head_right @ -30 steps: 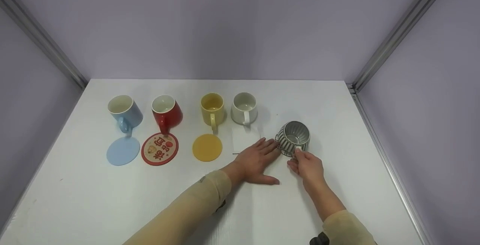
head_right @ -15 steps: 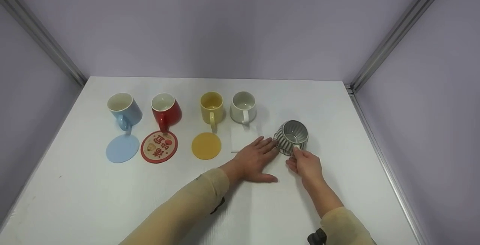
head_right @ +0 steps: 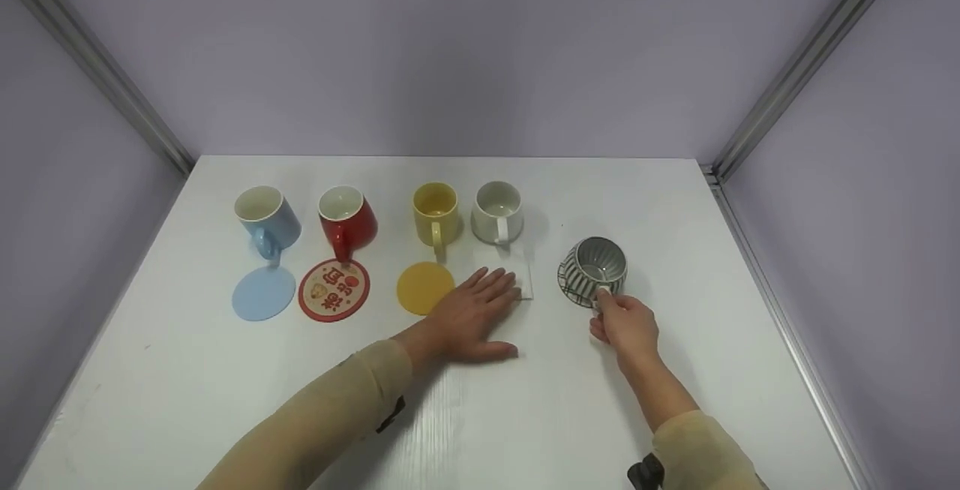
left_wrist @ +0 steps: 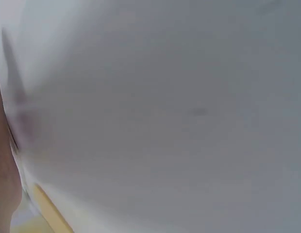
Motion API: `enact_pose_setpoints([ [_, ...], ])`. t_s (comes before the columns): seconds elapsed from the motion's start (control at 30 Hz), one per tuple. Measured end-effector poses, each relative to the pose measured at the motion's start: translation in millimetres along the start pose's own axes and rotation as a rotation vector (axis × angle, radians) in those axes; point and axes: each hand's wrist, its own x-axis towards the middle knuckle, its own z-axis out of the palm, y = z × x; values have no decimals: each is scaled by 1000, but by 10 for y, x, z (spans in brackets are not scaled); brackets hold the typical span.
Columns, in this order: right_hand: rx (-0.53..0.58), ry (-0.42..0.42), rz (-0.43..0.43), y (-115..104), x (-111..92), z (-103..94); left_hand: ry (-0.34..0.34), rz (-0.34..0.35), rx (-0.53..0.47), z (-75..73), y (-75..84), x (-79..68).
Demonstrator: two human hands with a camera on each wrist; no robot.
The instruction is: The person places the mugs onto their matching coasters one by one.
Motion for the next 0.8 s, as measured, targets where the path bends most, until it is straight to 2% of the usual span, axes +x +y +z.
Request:
enact_pose_setpoints([
  [0.13, -38, 42, 18, -50, -37, -44, 15, -12, 15, 6, -128, -209],
  [0.23, -59, 39, 21, -97, -72, -76, 34, -7, 35, 35, -210, -341],
  [0.37, -70, 49, 5, -160, -98, -112, 54, -4, 40, 102, -266, -457],
  [0.53, -98, 153, -26, -246, -99, -125, 61, -18, 21, 170, -285, -507],
  [0.8, -110, 295, -178, -590, -128, -5, 63, -22, 0, 199, -287, -495],
])
